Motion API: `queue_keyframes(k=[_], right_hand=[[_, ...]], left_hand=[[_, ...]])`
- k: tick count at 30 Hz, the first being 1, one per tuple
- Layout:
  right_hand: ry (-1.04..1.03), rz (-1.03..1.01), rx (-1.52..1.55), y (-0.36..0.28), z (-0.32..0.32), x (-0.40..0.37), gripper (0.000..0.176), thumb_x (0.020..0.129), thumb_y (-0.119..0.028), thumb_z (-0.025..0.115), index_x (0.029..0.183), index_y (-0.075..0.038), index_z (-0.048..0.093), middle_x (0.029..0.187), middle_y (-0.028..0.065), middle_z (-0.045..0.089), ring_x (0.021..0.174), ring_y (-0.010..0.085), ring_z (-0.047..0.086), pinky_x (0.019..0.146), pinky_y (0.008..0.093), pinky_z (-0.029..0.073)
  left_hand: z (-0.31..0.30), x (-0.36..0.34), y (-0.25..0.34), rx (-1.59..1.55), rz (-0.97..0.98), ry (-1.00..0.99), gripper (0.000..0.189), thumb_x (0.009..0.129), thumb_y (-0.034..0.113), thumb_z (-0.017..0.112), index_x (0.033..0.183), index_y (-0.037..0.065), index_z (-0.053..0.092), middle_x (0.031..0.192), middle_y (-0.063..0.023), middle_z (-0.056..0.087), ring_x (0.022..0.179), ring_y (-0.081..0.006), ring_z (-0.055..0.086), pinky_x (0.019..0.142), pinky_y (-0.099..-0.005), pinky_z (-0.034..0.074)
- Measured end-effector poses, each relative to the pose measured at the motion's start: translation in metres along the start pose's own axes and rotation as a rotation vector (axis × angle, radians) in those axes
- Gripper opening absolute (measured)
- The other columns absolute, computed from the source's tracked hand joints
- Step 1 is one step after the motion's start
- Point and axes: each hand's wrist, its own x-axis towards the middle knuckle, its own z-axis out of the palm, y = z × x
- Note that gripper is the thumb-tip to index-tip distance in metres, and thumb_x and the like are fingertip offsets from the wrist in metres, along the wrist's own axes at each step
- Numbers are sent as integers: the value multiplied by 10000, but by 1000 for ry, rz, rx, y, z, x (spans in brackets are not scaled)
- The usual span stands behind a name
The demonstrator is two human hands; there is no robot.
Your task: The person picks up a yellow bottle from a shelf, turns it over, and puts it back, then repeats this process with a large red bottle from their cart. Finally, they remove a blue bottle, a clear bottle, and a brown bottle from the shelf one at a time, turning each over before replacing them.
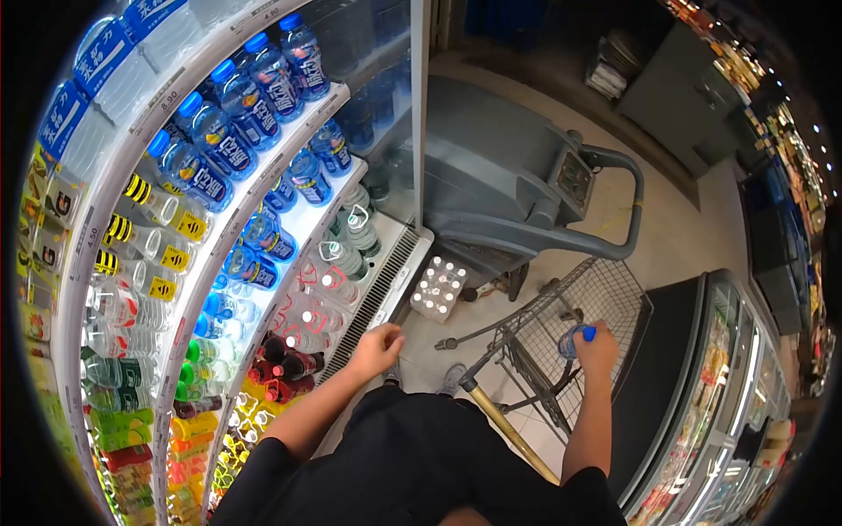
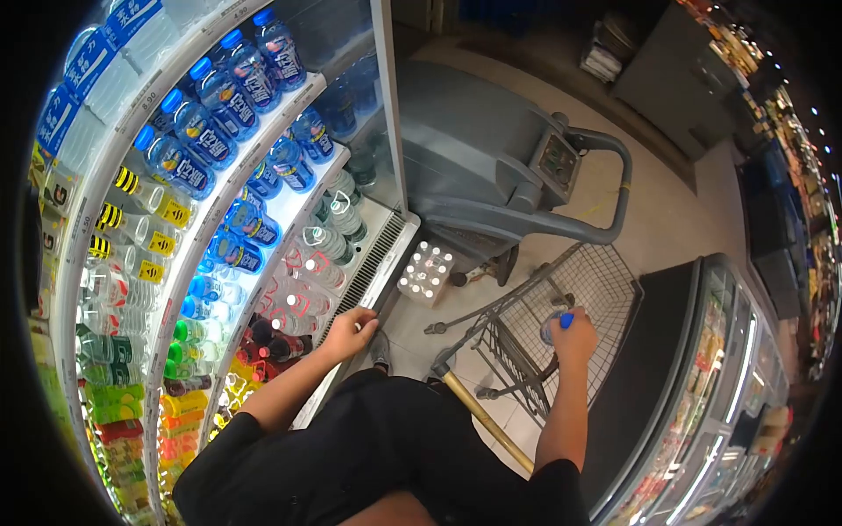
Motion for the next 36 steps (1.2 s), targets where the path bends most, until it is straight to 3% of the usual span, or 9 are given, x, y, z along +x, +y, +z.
queue_keyframes(k=[7,9,12,18,20,21,24,28,36], right_hand=[[189,-256,549,-92,-141,-37,298,794,-208,773,1024,-37,690,871,135,707,721,223,677,672,355,540],[148,-264,719,-117,-154,-48,300,806,-183,779,1051,-32,691,847,114,696,706,166,654,660,312,528],[79,-263,1019,-166,-167,-63,294,829,-161,793,1061,-14,688,785,68,668,685,92,596,637,257,499],[-9,-281,1035,-222,-158,-73,458,831,-218,851,1190,5,675,920,62,686,764,124,615,688,265,503],[126,-455,946,-215,-134,-70,651,829,-267,871,1359,-6,597,1116,87,667,898,157,619,782,297,505],[-43,-434,991,-208,-123,-73,859,833,-281,876,1523,-27,433,1303,150,608,1104,216,623,929,346,505],[-360,-360,1251,-204,-88,-98,939,889,-201,825,1617,-51,252,1373,241,560,1238,272,594,1030,386,487],[-529,-321,1418,-220,-80,-123,1019,893,-225,818,1647,-71,150,1464,228,512,1278,286,588,1070,412,469],[-613,-111,1866,-207,-79,-132,884,945,-71,715,1639,-20,169,1540,175,440,1378,244,481,1151,392,373]], left_hand=[[14,60,149,-11,608,-204,627,747,296,907,1242,14,645,1246,-184,649,1250,-361,560,1025,-443,473],[12,61,181,-2,799,-197,952,690,340,949,1459,33,479,1448,-203,520,1404,-392,430,1183,-489,335],[8,63,203,-32,885,-258,1174,641,400,961,1561,42,326,1529,-221,419,1455,-431,356,1193,-551,308],[8,56,180,-431,574,-327,886,737,214,935,1438,41,423,1308,-142,608,1190,-237,621,1028,-395,507],[7,58,166,-757,127,-401,786,778,182,907,1404,54,449,1249,-103,639,1131,-195,643,1008,-383,522],[5,55,167,-902,41,-378,640,875,197,834,1380,64,464,1206,-72,656,1081,-169,660,972,-364,540],[-14,55,168,-1092,-112,-412,587,950,260,764,1405,62,451,1223,-83,648,1102,-181,655,966,-368,544],[-24,48,180,-992,-71,-389,588,1000,302,698,1450,46,419,1297,-105,609,1209,-194,601,1020,-363,506],[-39,22,201,-835,142,-415,861,914,38,750,1602,8,234,1447,-129,514,1328,-225,526,1130,-386,410]])
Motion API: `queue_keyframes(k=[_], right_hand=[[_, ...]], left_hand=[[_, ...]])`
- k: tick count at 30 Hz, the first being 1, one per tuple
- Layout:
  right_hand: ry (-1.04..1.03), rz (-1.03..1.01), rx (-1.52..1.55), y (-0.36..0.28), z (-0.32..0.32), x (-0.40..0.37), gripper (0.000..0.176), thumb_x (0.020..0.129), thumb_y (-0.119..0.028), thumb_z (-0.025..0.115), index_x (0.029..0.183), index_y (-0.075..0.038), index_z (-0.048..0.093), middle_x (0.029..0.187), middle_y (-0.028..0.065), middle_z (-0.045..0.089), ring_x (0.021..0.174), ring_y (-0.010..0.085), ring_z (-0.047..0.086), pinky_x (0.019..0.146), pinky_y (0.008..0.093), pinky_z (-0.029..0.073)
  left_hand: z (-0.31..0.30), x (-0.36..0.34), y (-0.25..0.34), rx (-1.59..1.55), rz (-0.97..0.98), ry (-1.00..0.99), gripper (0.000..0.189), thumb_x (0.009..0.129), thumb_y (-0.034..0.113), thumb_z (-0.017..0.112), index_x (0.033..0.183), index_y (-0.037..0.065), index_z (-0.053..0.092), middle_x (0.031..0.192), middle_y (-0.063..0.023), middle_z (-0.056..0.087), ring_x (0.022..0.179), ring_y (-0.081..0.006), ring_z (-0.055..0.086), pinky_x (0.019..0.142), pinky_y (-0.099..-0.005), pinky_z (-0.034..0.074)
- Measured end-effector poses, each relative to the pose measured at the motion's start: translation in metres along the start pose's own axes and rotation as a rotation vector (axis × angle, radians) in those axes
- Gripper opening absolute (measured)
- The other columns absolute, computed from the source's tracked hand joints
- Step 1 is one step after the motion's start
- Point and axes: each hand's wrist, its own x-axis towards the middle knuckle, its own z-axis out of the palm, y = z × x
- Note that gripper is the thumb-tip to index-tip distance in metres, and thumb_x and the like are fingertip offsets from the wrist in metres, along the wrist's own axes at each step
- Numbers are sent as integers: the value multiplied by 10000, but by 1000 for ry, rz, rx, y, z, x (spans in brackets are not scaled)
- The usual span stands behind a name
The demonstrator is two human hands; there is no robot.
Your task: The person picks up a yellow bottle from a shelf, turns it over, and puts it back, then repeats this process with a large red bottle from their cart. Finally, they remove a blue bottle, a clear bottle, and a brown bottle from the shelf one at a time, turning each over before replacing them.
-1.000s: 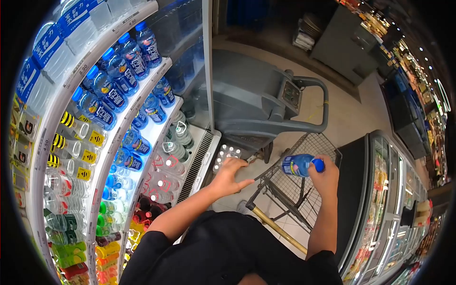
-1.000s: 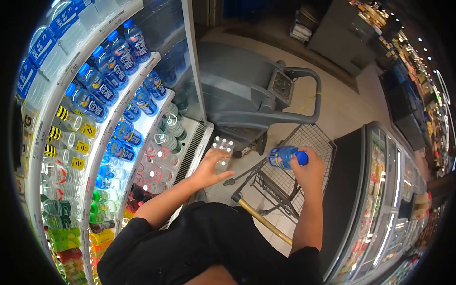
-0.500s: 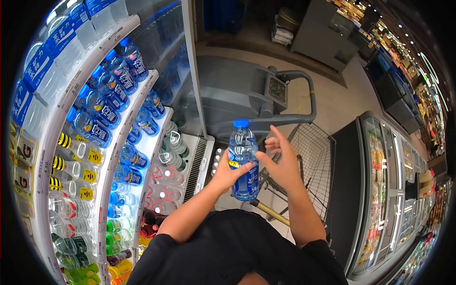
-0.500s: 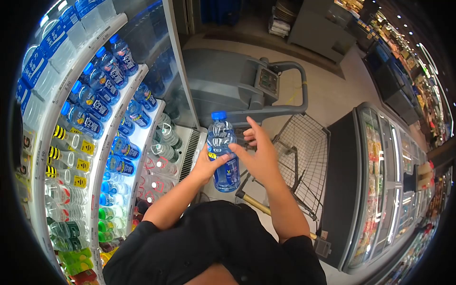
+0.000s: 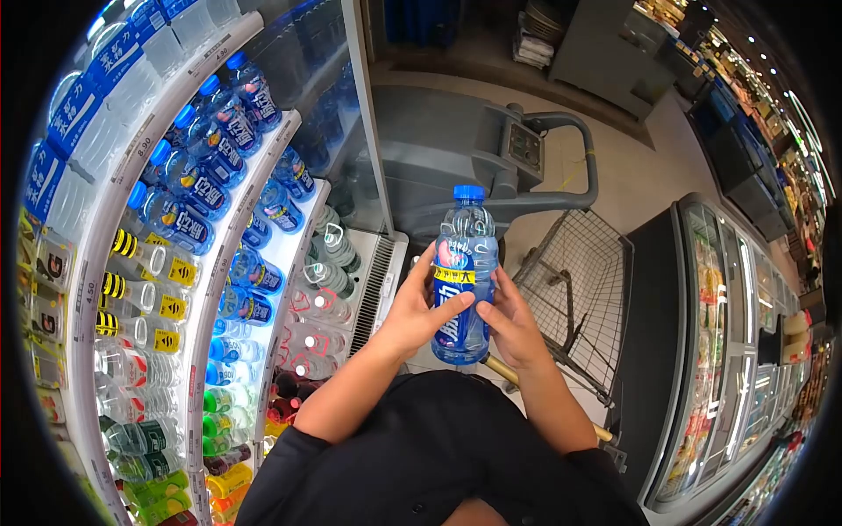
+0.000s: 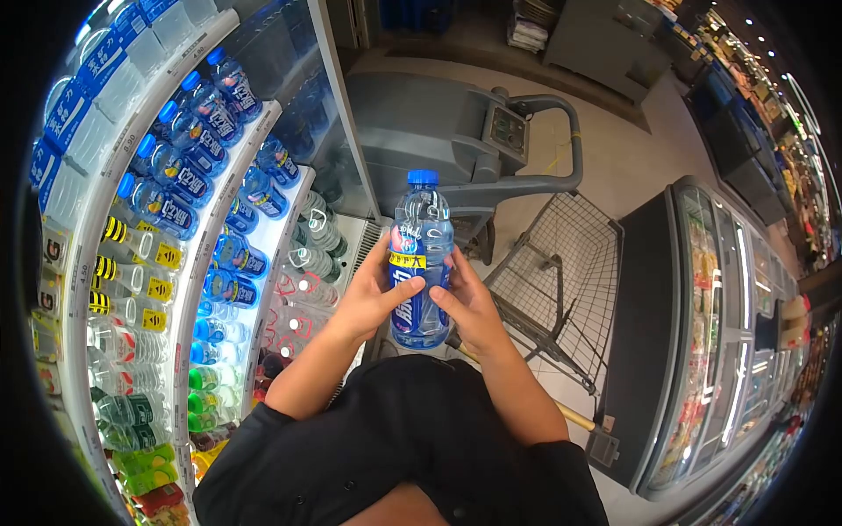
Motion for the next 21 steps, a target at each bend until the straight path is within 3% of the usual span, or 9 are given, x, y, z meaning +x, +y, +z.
queue_keyframes(k=[4,6,7,10,11,12,15,17,21], right_hand=[[42,-48,-38,5,9,-1,924,914,-118,776,1625,0,199,1540,187,437,1390,266,474,1155,406,378],[-1,-202,-413,9,13,-5,994,852,-161,853,1605,26,231,1538,197,435,1382,270,490,1131,412,418],[59,-202,-480,13,13,-5,1025,794,-171,905,1575,49,279,1502,198,473,1332,263,541,1088,400,467],[121,-146,-485,12,17,-3,960,814,-141,884,1554,57,306,1440,179,539,1280,243,584,1059,382,493],[85,-126,-361,9,18,-3,845,847,-102,845,1525,41,362,1356,140,601,1242,216,605,1045,363,500],[83,-122,-359,5,18,-3,845,847,-102,845,1525,41,362,1356,140,601,1242,216,605,1045,363,500],[1,54,-40,-9,16,-6,706,888,-37,778,1496,-2,422,1292,94,619,1195,171,614,1041,340,494],[-13,44,-71,-11,15,-6,715,888,-33,777,1502,2,413,1300,95,614,1200,170,609,1043,340,491],[-21,-10,-151,-11,21,-5,750,892,-27,774,1526,16,376,1328,96,598,1213,171,596,1044,341,487]], left_hand=[[10,0,-3,-13,30,158,906,861,7,803,1581,-11,254,1358,-157,546,1261,-234,574,1056,-380,481],[9,0,-10,59,79,190,912,850,-4,809,1578,0,260,1319,-154,551,1222,-239,593,1027,-376,502],[9,-1,-11,163,101,205,926,842,48,829,1576,11,266,1264,-133,567,1151,-217,602,978,-362,513],[9,-6,-13,284,143,232,900,849,118,837,1566,21,301,1209,-113,579,1077,-196,606,919,-353,527],[7,-8,-9,234,67,218,866,864,81,814,1565,19,308,1237,-123,567,1158,-217,588,971,-364,510],[3,-10,-6,184,-10,205,833,880,44,790,1564,16,315,1265,-132,554,1238,-237,570,1022,-374,494],[-9,-12,-9,26,-62,125,780,920,104,759,1565,24,327,1371,-143,530,1328,-251,507,1097,-401,430],[-11,-14,-16,-182,-88,24,804,928,125,748,1585,36,293,1485,-149,479,1392,-255,456,1161,-429,362],[-1,-18,-12,-271,-74,19,878,922,64,744,1610,12,201,1488,-147,461,1378,-242,467,1164,-395,369]])
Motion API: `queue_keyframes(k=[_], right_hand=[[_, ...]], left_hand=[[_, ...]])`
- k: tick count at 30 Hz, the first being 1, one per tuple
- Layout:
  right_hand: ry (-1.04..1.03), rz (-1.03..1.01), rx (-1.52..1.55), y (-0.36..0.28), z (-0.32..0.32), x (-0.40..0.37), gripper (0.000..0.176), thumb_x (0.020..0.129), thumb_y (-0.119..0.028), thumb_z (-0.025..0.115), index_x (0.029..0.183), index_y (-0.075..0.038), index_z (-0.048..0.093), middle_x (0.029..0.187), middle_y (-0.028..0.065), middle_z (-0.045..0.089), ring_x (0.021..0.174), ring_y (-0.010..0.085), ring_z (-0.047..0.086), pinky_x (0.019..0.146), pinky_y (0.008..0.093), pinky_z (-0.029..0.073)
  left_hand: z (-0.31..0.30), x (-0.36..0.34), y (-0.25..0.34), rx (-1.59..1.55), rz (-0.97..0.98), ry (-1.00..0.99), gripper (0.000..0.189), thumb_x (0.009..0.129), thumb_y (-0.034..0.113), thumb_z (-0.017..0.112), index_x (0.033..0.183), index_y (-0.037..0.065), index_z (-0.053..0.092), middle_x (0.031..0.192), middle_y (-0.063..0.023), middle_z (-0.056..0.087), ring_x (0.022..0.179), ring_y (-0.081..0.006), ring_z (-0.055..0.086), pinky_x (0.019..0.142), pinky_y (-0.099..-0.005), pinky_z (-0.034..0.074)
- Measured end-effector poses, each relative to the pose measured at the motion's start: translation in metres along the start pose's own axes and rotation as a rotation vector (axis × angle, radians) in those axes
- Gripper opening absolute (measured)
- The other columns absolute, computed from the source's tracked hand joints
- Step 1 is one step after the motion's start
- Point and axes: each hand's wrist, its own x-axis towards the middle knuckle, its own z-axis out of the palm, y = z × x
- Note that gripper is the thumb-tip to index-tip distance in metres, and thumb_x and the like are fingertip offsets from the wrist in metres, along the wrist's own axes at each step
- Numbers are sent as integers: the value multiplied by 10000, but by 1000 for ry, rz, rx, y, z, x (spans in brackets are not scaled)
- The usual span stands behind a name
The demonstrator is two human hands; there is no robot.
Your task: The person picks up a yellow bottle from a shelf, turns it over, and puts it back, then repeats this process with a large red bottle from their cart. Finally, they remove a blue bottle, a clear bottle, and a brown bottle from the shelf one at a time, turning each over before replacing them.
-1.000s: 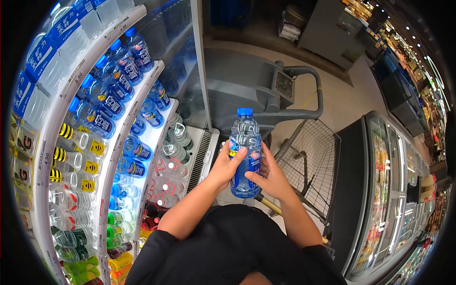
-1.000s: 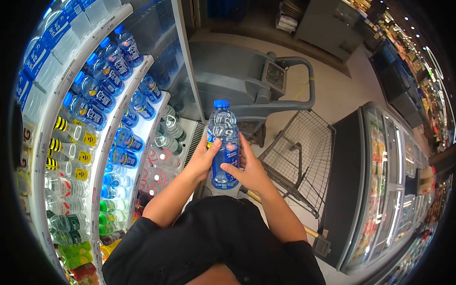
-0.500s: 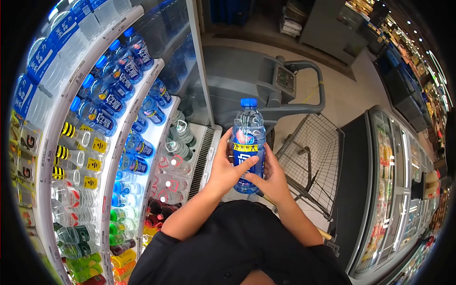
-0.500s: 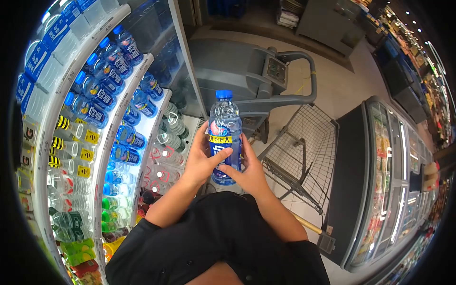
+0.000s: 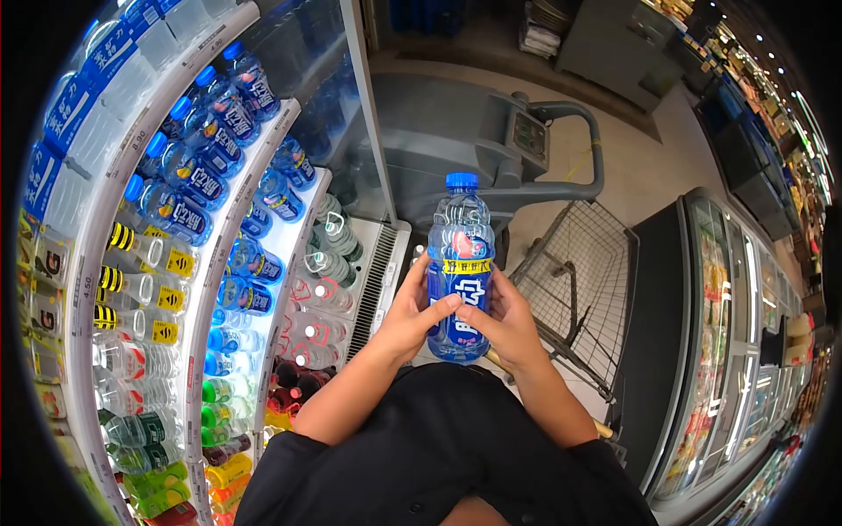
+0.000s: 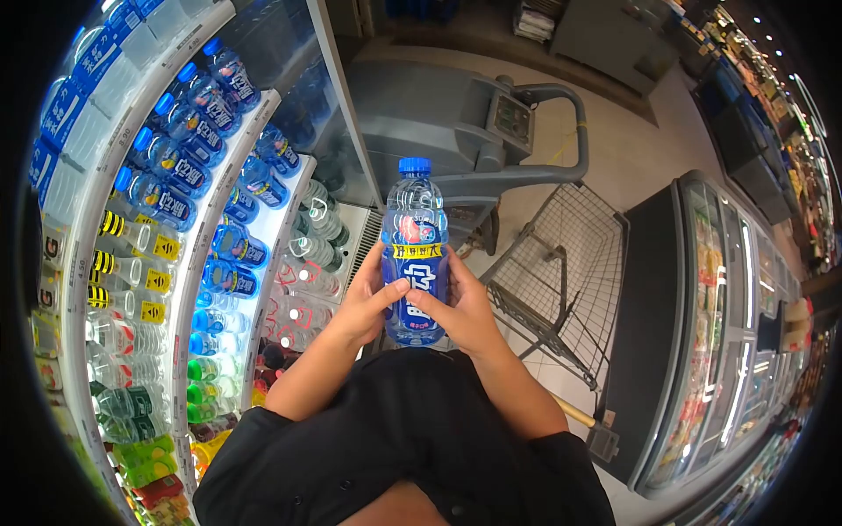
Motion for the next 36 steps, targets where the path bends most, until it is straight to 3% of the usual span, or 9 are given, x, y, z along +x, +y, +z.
queue_keyframes(k=[9,14,17,20,23,32,34,36], right_hand=[[-22,-29,-25,5,-3,-1,826,872,-72,814,1544,30,345,1352,114,592,1220,184,595,1042,345,484],[-23,-163,-179,20,-11,-4,864,909,-175,805,1570,47,296,1428,156,534,1271,220,565,1087,369,449],[16,-156,-106,19,-14,-6,824,946,-201,770,1571,54,298,1441,170,522,1296,233,545,1102,375,435],[17,-10,-46,5,-14,-9,767,970,-179,739,1565,56,316,1441,171,525,1312,232,531,1110,374,427],[-27,4,-5,0,-16,-8,732,982,-154,719,1562,55,324,1439,169,529,1305,227,536,1109,367,429],[1,-34,34,6,-12,-8,715,968,-125,724,1543,75,349,1417,159,549,1284,211,551,1104,354,428],[9,-48,40,6,-10,-9,710,969,-123,721,1540,79,351,1414,157,552,1278,208,553,1103,353,427],[19,-65,46,6,-10,-9,704,970,-122,719,1536,83,354,1411,156,554,1273,204,556,1102,351,426]], left_hand=[[3,-3,-3,-55,3,5,803,930,78,729,1585,2,270,1457,-140,498,1348,-230,500,1138,-386,401],[-3,-2,-12,-124,5,9,799,926,92,722,1580,3,272,1441,-138,513,1334,-230,514,1126,-387,415],[-3,-2,-12,-156,6,1,815,918,98,722,1583,2,260,1436,-140,519,1326,-229,523,1119,-385,423],[0,-5,-8,-129,1,-8,813,919,92,721,1585,3,263,1433,-141,523,1317,-227,532,1114,-380,430],[2,-7,-5,-63,-1,19,799,925,82,714,1587,7,273,1424,-140,533,1307,-222,541,1109,-375,435],[8,-7,-3,-21,-25,51,749,947,40,663,1588,8,277,1404,-132,550,1282,-207,558,1083,-364,458],[13,-7,-2,-13,-19,69,630,930,69,670,1501,15,409,1320,-112,608,1209,-196,601,1044,-364,484],[9,-5,-3,-16,-32,50,680,942,55,663,1540,4,344,1344,-123,590,1219,-198,595,1044,-360,485]])
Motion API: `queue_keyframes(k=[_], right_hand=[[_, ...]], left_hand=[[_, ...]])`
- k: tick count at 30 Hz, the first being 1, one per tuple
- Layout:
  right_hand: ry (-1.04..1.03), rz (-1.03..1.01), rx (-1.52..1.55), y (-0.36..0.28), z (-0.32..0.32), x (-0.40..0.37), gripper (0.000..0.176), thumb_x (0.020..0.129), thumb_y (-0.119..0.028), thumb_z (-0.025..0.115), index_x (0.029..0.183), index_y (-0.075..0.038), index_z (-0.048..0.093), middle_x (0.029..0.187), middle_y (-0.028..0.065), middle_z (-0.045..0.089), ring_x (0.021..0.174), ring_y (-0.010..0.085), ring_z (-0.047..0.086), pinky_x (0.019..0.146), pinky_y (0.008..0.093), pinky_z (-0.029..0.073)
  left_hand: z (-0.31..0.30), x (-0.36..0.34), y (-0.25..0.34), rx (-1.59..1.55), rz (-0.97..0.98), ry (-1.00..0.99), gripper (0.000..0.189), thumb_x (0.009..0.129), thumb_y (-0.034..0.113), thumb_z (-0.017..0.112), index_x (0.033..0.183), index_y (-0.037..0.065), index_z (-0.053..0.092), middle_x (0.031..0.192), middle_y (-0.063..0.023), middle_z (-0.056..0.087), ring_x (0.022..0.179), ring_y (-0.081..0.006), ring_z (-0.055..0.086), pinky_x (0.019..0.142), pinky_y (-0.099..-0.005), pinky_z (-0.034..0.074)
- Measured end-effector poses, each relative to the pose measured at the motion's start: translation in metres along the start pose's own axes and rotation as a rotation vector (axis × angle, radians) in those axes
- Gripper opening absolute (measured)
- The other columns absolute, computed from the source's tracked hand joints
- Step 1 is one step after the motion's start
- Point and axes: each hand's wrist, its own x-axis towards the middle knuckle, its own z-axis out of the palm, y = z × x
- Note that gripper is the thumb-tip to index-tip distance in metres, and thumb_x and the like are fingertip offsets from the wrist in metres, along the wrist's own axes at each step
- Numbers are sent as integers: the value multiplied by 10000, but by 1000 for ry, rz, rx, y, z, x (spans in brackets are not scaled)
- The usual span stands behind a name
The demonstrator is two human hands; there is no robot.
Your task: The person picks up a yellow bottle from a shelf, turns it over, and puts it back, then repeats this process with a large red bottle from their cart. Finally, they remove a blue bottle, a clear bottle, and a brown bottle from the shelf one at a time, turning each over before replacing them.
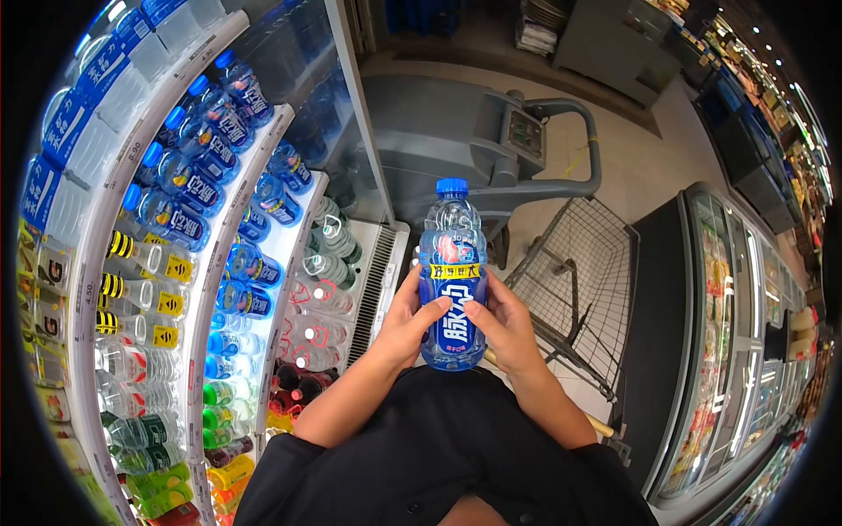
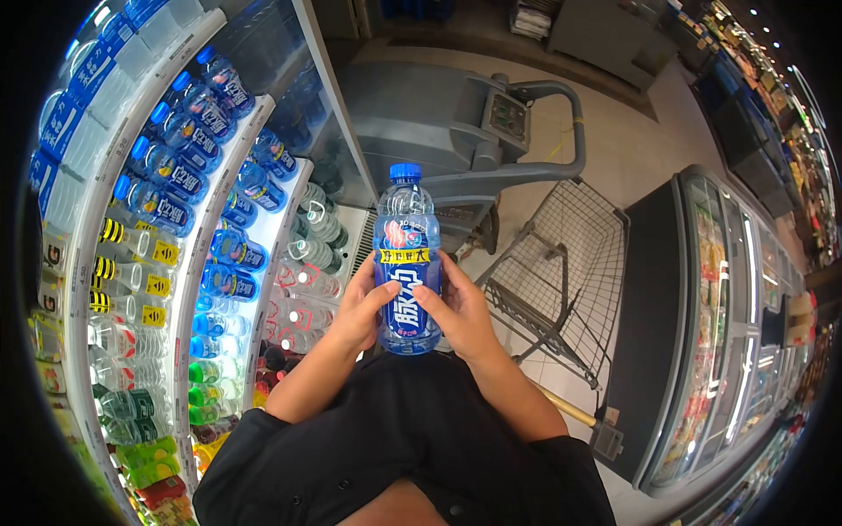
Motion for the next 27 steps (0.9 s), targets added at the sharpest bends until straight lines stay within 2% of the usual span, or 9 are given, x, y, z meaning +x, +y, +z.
queue_keyframes(k=[1,14,16,27], right_hand=[[7,-14,-2,2,0,0,701,970,-125,719,1533,85,358,1411,157,554,1274,203,555,1104,352,424],[79,-56,-22,5,-8,-6,706,962,-140,723,1524,88,362,1386,164,569,1274,207,557,1104,362,428],[81,-54,-32,8,-11,-6,701,963,-135,718,1524,88,363,1384,164,571,1270,207,560,1101,361,431],[108,-21,-23,8,-9,-10,668,967,-122,704,1521,72,385,1368,150,583,1248,196,571,1087,350,441]], left_hand=[[-2,1,-1,-4,-12,-17,733,953,42,656,1579,-7,279,1368,-134,572,1229,-199,590,1045,-357,486],[8,8,-5,25,-35,-39,719,937,18,673,1556,-13,310,1359,-132,577,1217,-194,599,1043,-350,491],[14,6,-3,89,-24,-4,727,911,37,682,1546,-15,332,1363,-130,577,1255,-215,577,1079,-380,462],[13,8,-4,113,-23,-30,744,899,12,663,1551,-37,308,1361,-145,572,1234,-209,584,1065,-367,470]])
